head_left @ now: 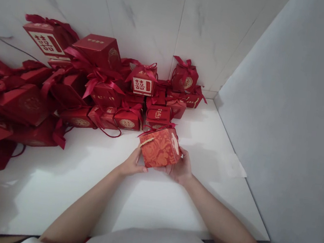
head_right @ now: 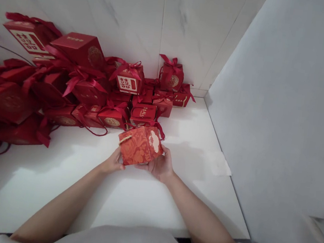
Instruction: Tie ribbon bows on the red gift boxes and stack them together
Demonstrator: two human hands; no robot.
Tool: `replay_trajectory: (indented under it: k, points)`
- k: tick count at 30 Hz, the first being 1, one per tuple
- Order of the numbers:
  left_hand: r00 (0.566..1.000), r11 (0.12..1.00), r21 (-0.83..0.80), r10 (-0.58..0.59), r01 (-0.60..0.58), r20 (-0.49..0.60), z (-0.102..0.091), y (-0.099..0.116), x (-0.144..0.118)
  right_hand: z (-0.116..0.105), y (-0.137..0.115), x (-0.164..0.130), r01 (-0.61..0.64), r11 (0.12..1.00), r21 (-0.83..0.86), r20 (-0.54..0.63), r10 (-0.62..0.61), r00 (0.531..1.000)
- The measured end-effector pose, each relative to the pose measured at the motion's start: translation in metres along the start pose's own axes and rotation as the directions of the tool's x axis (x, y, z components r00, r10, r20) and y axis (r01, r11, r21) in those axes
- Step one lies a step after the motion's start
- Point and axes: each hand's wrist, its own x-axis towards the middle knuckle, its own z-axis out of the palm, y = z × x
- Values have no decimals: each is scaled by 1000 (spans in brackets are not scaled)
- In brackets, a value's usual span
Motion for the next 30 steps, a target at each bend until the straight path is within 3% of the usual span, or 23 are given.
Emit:
replay_trajectory:
  k: [4,8,13,19,23,30]
  points:
    - [998,994,-82,-68,68,4,0,-4,-1,-9,1,7,61,997,-38,-65,-63,996]
    - [997,988,-152,-46,35,-69,2,2,5,-16,2,13,135,978,-161,-111,-154,982]
    - [992,993,-114,-5,-10,-128,5,8,10,-13,7,11,169,960,-222,-126,-200,972]
    - [979,998,22,64,-60,-194,2,8,11,-7,6,0,325,872,-366,114,-304,946]
    - [986,990,136,70,-49,-153,-6,10,9,-4,4,1,298,857,-421,114,-276,955]
    - [997,961,276,47,-26,-69,-6,15,7,-16,5,10,182,958,-223,-21,-192,981]
